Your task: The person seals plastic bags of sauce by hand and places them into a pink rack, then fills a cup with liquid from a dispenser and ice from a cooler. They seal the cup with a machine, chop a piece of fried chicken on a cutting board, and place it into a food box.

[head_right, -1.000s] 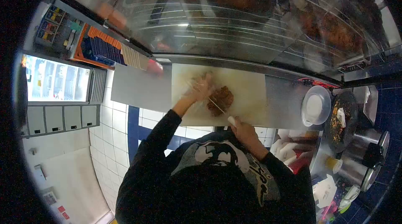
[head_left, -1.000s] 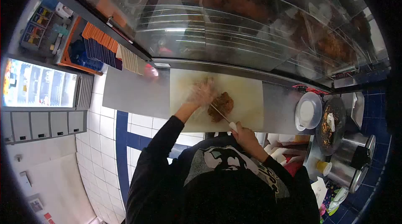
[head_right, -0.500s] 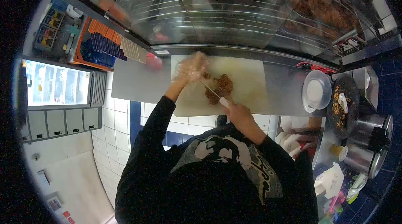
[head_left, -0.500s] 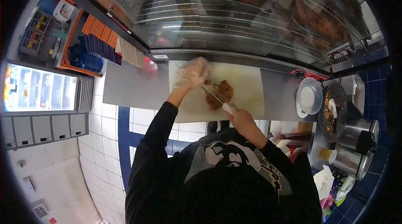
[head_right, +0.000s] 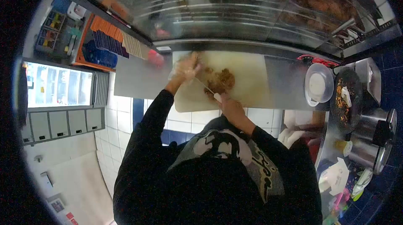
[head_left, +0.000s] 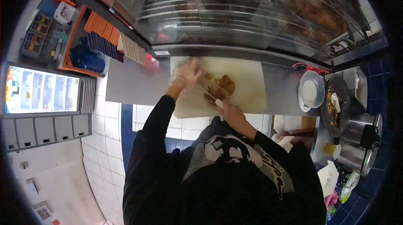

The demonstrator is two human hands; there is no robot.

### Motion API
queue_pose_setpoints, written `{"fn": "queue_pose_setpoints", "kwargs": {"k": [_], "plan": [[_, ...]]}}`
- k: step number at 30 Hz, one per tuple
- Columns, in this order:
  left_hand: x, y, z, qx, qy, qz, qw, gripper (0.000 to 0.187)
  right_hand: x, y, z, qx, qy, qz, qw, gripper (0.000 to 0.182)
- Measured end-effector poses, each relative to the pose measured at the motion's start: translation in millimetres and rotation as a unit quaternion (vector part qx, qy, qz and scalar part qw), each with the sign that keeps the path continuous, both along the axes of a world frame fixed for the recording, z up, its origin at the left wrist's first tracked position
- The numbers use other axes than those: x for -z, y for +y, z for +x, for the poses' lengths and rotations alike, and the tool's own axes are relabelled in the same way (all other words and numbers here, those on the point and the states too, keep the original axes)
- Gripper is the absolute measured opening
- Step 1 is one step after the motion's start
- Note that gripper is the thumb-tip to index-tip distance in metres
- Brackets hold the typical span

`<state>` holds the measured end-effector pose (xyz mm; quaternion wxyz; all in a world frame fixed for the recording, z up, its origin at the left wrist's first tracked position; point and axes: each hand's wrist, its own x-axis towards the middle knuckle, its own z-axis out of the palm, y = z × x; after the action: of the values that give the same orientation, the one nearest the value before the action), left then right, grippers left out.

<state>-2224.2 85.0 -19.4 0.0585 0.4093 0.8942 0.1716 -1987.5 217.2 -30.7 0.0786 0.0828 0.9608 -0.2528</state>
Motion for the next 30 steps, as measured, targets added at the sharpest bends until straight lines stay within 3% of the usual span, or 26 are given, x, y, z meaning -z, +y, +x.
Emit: {"fn": "queue_pose_setpoints", "kwargs": {"k": [5, 8, 10, 14, 16, 19, 21, 25, 26, 28, 30], "plan": [[-82, 17, 28, 0.025, 0.033, 0.11, 0.993, 0.026, -78, 16, 19, 0.011, 0.047, -0.035, 0.998, 0.036], [-91, 47, 37, 0.084, 0.073, 0.202, 0.973, 0.022, -73, 44, 35, 0.061, -0.002, 0.007, 0.998, 0.035], [-75, 65, 34, 0.115, 0.032, 0.133, 0.984, 0.022, -72, 56, 38, 0.063, -0.01, 0.013, 0.998, 0.035], [-27, 81, 29, 0.129, 0.003, 0.118, 0.985, 0.023, -49, 66, 38, 0.054, -0.048, 0.056, 0.996, 0.037], [-8, 78, 29, 0.091, -0.06, 0.079, 0.991, 0.026, -33, 63, 37, 0.068, -0.049, 0.034, 0.996, 0.037], [28, 62, 18, 0.149, -0.023, 0.055, 0.987, 0.028, -15, 53, 33, 0.076, -0.027, 0.021, 0.997, 0.037], [12, 66, 14, 0.117, -0.045, 0.018, 0.992, 0.028, -29, 52, 13, 0.091, -0.097, -0.008, 0.991, 0.037], [-9, 68, 9, 0.049, -0.107, -0.001, 0.993, 0.03, -31, 61, 8, 0.062, -0.068, -0.002, 0.996, 0.038], [-20, 69, 12, 0.051, -0.107, -0.001, 0.993, 0.03, -37, 63, 14, 0.05, -0.046, -0.002, 0.998, 0.038], [-47, 70, 19, 0.095, 0.012, 0.076, 0.993, 0.024, -48, 70, 26, 0.04, -0.026, -0.003, 0.999, 0.038], [-86, 80, 30, 0.118, -0.019, 0.027, 0.992, 0.026, -57, 83, 41, 0.038, 0.022, 0.054, 0.998, 0.038]]}}
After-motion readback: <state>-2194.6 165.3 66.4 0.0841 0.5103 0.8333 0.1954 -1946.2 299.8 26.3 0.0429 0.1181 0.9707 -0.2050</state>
